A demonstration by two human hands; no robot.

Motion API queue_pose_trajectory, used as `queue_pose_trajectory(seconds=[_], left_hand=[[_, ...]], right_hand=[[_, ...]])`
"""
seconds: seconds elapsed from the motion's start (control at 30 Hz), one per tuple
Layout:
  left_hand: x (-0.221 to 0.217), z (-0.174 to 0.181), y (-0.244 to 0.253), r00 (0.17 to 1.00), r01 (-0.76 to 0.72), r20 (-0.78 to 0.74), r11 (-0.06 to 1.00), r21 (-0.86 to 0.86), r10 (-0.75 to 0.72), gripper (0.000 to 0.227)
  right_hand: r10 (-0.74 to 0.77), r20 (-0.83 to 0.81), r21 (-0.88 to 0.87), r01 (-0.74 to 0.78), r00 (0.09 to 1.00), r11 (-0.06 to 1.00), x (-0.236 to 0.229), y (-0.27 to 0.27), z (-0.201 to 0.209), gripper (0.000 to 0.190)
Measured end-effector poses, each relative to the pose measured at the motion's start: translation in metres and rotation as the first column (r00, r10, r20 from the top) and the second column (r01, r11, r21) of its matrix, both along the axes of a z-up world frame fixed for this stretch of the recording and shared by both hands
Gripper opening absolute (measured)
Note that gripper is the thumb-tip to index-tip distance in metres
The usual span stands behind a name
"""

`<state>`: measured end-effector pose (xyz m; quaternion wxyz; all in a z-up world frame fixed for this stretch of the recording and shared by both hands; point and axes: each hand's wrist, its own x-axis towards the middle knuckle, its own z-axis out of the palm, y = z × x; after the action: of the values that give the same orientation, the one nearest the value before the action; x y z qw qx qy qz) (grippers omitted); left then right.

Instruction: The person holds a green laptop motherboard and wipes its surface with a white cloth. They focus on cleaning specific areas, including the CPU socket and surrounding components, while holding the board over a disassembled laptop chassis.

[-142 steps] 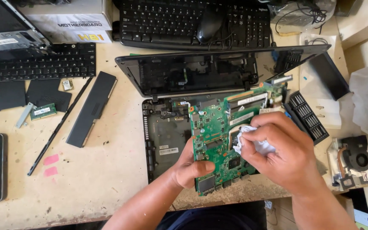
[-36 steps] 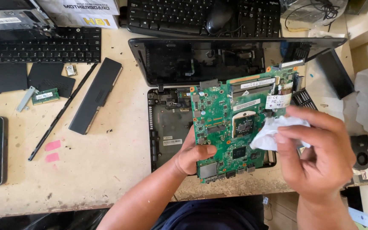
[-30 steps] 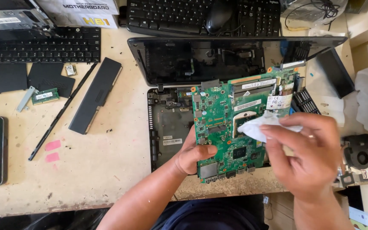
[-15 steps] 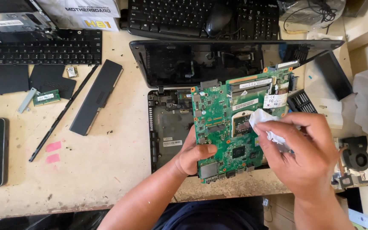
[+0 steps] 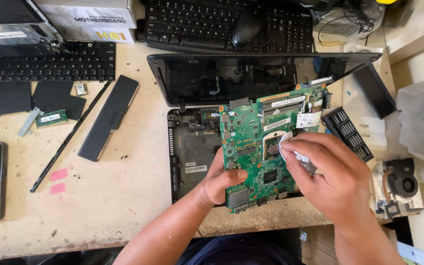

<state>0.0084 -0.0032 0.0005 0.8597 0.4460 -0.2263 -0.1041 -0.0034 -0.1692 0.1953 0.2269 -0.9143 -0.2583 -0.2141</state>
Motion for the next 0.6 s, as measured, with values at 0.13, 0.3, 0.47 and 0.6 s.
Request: queue_pose_trajectory(seconds=[0.13,0.3,0.47,0.6], left_hand=[[0.004,0.018,0.003,0.999,0.018,0.039,1.0,-0.014,-0.018,0.055],[0.002,0.036,0.004,0.996,0.027,0.089,0.999,-0.025,-0.025,0.061],[0.004,0.056,0.006,0.983,-0.07,0.17,0.997,-0.031,0.074,0.05],[-0.013,0.051,0.017,0.984,-0.16,0.082,0.987,0.012,0.158,0.062]], right_hand=[[0.01,-0.027,-0.005,-0.01,1.0,1.0,0.003,-0.006,-0.003,0.01],[0.019,-0.056,0.034,-0.018,0.998,0.999,0.004,-0.006,-0.002,0.01],[-0.007,-0.016,-0.037,0.006,1.0,0.999,0.001,0.004,0.014,0.021],[-0.028,0.008,0.012,0.028,1.0,1.0,-0.001,-0.001,0.006,0.042]])
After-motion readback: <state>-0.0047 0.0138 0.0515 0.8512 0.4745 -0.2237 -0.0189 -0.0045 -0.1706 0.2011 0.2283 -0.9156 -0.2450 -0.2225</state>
